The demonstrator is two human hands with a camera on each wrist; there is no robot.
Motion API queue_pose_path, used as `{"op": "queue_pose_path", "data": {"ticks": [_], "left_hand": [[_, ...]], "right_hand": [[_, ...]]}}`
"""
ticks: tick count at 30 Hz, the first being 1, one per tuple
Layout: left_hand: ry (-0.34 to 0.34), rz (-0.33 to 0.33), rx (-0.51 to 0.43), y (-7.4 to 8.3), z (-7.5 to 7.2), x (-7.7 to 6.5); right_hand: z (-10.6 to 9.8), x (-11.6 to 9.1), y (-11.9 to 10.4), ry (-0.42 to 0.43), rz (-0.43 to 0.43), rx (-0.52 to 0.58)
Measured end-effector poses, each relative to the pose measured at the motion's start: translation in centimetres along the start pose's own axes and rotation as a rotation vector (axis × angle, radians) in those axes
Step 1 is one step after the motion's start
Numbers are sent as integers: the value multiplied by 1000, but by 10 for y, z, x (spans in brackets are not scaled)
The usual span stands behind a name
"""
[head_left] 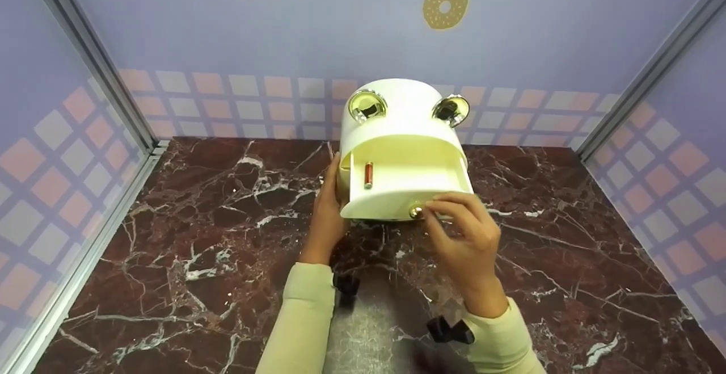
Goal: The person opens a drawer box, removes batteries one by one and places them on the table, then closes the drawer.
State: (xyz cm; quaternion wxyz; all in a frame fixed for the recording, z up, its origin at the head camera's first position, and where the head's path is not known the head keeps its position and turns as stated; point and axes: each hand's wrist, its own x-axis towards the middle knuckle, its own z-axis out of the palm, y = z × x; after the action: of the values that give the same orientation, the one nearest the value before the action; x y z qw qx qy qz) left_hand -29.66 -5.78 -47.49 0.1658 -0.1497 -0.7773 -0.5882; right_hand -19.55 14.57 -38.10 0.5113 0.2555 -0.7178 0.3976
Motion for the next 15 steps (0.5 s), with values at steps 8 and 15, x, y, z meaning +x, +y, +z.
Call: {"op": "queue_pose_path", "data": {"ticks": [8,15], "left_hand": [[-6,-10,-9,-1,0,1],[-9,12,3,0,-1,0]], "right_hand": [[-19,28,5,-37,156,246],[-36,51,16,-110,317,296]]}}
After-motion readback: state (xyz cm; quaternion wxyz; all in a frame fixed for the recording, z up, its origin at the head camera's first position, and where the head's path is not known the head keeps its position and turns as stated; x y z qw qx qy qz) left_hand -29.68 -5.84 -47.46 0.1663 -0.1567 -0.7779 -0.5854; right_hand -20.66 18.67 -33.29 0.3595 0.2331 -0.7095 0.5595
